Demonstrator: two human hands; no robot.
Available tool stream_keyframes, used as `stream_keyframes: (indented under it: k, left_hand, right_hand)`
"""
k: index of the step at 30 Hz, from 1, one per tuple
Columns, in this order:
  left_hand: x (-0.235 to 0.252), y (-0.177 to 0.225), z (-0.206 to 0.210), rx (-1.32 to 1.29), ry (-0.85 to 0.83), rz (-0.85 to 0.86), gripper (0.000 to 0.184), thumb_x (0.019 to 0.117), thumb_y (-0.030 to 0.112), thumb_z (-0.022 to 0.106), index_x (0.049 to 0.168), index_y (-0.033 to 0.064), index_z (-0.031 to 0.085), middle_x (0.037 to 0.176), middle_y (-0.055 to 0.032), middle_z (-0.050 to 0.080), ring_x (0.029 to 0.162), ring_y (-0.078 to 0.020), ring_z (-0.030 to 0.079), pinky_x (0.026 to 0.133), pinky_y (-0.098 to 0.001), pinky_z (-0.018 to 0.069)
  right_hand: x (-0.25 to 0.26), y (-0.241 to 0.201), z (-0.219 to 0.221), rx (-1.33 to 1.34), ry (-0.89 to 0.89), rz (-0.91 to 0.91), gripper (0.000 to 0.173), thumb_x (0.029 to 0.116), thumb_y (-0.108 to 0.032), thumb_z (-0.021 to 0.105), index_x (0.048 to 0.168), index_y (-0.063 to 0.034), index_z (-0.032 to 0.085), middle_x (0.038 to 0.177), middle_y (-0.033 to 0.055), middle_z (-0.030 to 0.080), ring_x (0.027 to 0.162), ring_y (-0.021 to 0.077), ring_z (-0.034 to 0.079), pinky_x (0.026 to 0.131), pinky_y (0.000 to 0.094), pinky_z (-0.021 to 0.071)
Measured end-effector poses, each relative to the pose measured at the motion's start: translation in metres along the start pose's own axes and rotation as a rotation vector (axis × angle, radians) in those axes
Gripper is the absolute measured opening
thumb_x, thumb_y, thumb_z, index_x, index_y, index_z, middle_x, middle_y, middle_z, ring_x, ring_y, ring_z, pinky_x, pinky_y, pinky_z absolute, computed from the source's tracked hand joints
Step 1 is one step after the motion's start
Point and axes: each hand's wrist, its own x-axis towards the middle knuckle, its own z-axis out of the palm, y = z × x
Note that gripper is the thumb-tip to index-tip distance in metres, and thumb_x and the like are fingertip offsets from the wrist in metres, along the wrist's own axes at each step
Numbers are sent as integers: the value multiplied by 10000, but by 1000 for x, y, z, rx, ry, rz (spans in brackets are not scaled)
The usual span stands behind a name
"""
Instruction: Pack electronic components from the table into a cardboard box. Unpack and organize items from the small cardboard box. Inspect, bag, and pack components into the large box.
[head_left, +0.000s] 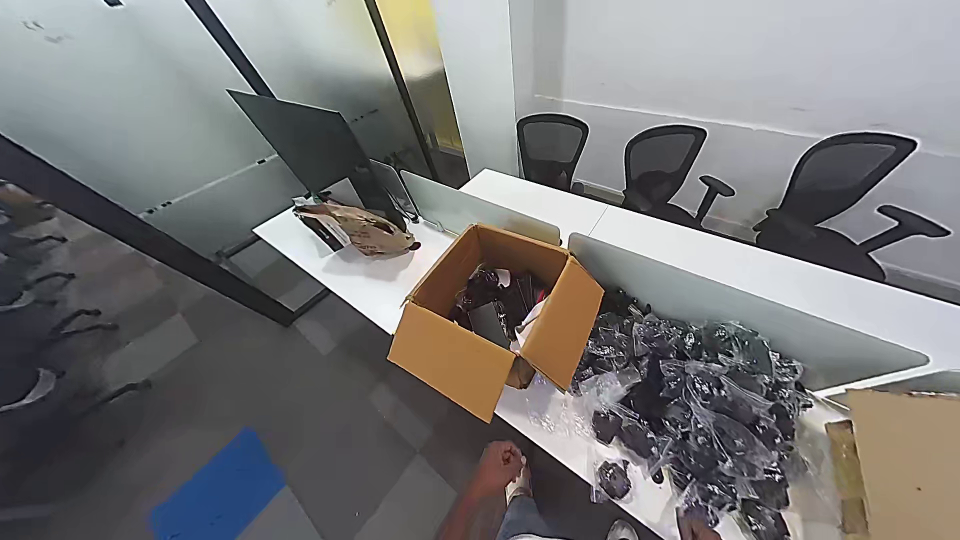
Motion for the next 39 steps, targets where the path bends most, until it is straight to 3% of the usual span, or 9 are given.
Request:
stream_keyframes:
  k: [4,7,9,11,14,17,21,34,39]
  left_hand:
    - [-22,60,-98,-105,-277,167,189,957,156,661,1017,-19,701,831,-78,736,735,-173,725,744,-377,630]
    - [-8,114,-168,-23,261,292,244,956,189,654,1053,-29,704,917,-113,733,818,-192,715,793,-403,614]
    - [24,142,-220,188,688,273,381,983,279,657,1219,-19,665,1165,-172,699,1085,-262,677,973,-461,555]
    - [64,147,-266,345,977,158,693,924,466,676,1424,7,534,1473,-230,515,1372,-376,493,1133,-564,409]
    - [111,142,-295,392,1075,-176,1164,768,651,731,1626,53,222,1681,-267,122,1502,-499,245,1118,-692,345]
    - [135,122,-286,198,1045,-262,1226,758,485,799,1648,65,69,1659,-308,143,1498,-495,262,1131,-659,363]
    - [137,98,-277,-135,1076,18,1186,765,167,810,1629,32,10,1639,-305,199,1495,-399,328,1177,-522,383]
    - [130,96,-278,-24,1069,-57,1072,839,318,744,1632,37,78,1635,-274,256,1482,-374,367,1166,-537,394]
    - [124,108,-279,117,1066,-205,1094,835,477,735,1632,45,125,1618,-267,302,1411,-398,463,1092,-567,468]
  right_hand:
    - [54,-128,2,185,244,-205,487,1049,-336,428,919,33,716,790,193,681,771,365,689,746,597,540]
    - [100,-242,-27,422,270,-297,452,994,-347,534,1213,33,644,1098,184,689,979,279,689,859,484,585]
    - [130,-313,-50,485,237,-273,662,941,-402,662,1427,13,491,1370,217,574,1221,300,608,972,476,563]
    - [161,-370,-60,500,196,-202,969,861,-506,742,1550,16,302,1526,262,419,1396,354,455,1116,509,451]
    - [205,-418,-49,513,39,16,1255,760,-599,797,1615,6,105,1608,295,282,1466,407,364,1163,549,390]
    - [227,-428,-24,631,-183,210,1238,797,-569,778,1631,-63,15,1554,282,380,1324,363,539,1040,540,505]
    - [220,-423,-8,933,-401,298,989,956,-431,654,1634,-223,-35,1356,299,523,959,410,690,717,590,601]
    - [240,-416,-7,844,-466,115,911,990,-390,612,1642,-223,-3,1444,239,493,991,352,706,724,550,622]
    - [246,-415,-15,705,-400,70,1010,924,-428,675,1642,-134,28,1499,227,471,1218,296,624,954,508,559]
